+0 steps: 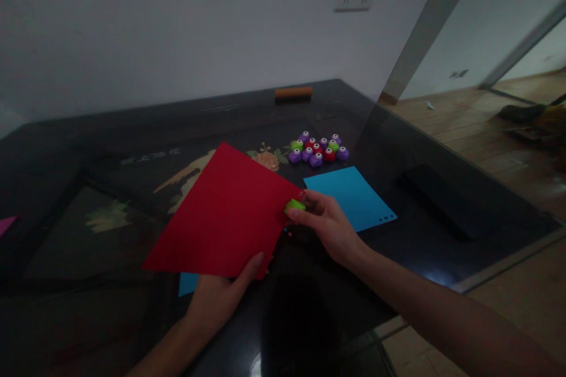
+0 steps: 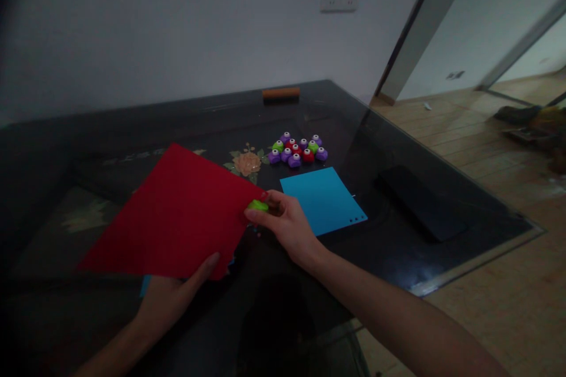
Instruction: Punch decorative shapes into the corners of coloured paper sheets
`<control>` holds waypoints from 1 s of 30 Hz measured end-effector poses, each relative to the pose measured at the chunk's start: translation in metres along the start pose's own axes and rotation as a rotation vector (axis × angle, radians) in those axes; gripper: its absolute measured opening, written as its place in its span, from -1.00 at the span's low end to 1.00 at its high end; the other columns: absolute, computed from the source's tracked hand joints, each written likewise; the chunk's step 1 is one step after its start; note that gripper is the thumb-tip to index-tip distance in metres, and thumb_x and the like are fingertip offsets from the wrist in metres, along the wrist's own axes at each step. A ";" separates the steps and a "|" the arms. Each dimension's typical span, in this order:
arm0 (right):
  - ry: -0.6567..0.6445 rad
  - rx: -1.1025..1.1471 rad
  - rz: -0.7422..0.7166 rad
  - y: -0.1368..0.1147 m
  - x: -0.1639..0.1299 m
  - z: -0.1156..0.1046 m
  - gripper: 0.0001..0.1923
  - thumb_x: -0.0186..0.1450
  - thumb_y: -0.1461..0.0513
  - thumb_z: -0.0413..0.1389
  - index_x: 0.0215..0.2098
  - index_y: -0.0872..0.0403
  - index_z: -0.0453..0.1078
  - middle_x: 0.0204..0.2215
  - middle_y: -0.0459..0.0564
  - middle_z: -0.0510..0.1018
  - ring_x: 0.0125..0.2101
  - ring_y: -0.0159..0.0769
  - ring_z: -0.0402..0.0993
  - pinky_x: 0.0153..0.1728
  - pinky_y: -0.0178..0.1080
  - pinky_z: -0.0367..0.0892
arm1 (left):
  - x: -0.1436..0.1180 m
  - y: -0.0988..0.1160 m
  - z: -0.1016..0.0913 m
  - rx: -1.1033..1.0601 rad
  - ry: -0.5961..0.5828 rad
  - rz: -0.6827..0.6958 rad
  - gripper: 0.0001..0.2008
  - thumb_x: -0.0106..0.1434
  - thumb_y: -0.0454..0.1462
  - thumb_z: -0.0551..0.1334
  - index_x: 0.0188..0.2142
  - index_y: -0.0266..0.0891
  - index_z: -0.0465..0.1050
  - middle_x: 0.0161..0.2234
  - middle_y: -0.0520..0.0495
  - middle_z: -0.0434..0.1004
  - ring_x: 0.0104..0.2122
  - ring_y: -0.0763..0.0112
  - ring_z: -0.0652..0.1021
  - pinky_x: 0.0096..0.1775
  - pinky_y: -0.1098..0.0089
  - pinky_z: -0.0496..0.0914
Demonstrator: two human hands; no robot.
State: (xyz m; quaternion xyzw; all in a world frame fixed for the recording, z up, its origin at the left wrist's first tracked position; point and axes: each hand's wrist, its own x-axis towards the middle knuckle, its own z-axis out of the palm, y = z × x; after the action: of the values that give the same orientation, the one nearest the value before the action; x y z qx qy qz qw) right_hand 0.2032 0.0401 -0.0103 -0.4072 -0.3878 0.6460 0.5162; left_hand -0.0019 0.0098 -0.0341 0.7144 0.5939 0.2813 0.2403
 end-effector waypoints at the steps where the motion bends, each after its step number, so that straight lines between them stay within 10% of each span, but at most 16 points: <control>1: 0.003 -0.010 -0.002 0.000 0.000 0.000 -0.72 0.02 0.15 0.31 -0.37 0.07 0.39 -0.39 -0.08 0.56 -0.38 -0.33 0.48 -0.28 -0.23 0.36 | 0.002 0.003 -0.001 -0.060 -0.011 -0.016 -0.60 0.16 0.01 0.11 -0.27 -0.23 0.54 -0.33 -0.13 0.64 -0.18 0.13 0.58 -0.06 0.14 0.42; 30: -0.007 -0.001 0.088 -0.001 0.000 0.002 -0.62 -0.05 0.21 0.35 -0.27 0.06 0.41 -0.31 -0.07 0.56 -0.34 -0.33 0.50 -0.39 -0.30 0.38 | 0.011 0.009 -0.009 -0.203 -0.108 -0.163 -0.63 0.18 -0.01 0.09 -0.42 -0.16 0.57 -0.44 -0.06 0.64 -0.27 0.17 0.61 -0.06 0.13 0.44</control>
State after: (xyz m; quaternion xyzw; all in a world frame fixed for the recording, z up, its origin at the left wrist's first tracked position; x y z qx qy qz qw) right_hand 0.2020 0.0405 -0.0084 -0.4219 -0.3718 0.6691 0.4858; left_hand -0.0008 0.0190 -0.0203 0.6498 0.6046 0.2809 0.3650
